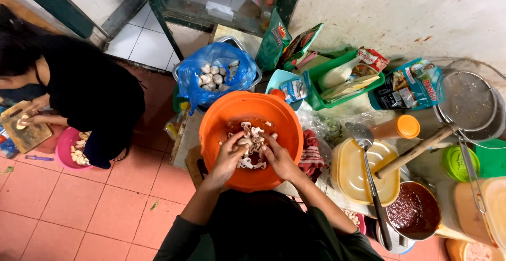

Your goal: Preparing mushrooms and meat ingredients in a kitchen setting.

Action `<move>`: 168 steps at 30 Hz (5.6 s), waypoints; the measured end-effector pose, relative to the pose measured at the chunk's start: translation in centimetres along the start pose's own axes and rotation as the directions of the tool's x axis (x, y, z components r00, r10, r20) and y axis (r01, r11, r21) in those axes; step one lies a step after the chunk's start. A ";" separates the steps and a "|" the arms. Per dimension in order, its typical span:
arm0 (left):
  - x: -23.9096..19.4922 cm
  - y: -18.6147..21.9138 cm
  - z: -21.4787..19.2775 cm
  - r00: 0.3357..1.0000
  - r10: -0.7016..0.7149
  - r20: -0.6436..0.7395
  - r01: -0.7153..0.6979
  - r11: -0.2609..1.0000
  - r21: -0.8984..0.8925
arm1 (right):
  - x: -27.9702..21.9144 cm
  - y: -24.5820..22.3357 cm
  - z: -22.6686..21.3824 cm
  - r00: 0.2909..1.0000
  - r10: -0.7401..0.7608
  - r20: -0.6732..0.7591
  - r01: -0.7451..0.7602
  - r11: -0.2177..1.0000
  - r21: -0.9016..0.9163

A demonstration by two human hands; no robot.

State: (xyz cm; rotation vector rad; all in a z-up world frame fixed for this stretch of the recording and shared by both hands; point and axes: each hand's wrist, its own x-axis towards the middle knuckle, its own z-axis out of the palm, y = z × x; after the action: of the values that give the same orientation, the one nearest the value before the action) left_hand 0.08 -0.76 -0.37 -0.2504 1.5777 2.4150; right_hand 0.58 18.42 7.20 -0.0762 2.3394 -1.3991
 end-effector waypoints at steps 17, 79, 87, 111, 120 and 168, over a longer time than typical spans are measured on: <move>0.3 -1.4 0.1 0.983 -0.183 0.002 0.166 0.888 -0.429 | -0.6 -0.3 2.4 0.994 -0.108 -0.022 0.110 0.986 0.125; 0.3 -1.4 1.6 0.977 0.211 -0.020 -0.211 0.955 -0.208 | -0.2 2.4 2.1 0.997 -0.076 -0.018 0.078 0.968 0.240; -0.3 0.6 1.7 0.977 0.213 -0.004 -0.212 0.970 -0.119 | -1.1 0.5 2.0 0.981 -0.173 0.085 0.152 0.965 0.212; 22.5 8.1 -12.5 0.818 0.262 0.512 -0.497 -0.129 0.858 | 3.1 2.7 2.1 0.978 0.203 -0.040 -0.183 0.938 0.296; 18.9 9.2 -10.3 0.655 0.543 0.525 -0.504 -0.205 0.839 | 3.5 2.1 1.9 0.976 0.219 -0.004 -0.210 0.942 0.261; 8.6 5.1 -3.4 0.992 0.120 0.050 -0.123 0.991 0.057 | 1.2 -0.7 0.7 0.992 -0.016 -0.122 0.037 0.985 0.168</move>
State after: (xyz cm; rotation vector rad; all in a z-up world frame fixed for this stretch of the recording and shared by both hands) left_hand -9.62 -4.86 0.34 -0.0892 1.6870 2.4392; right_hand -0.41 17.21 7.11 0.0275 2.3103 -1.6535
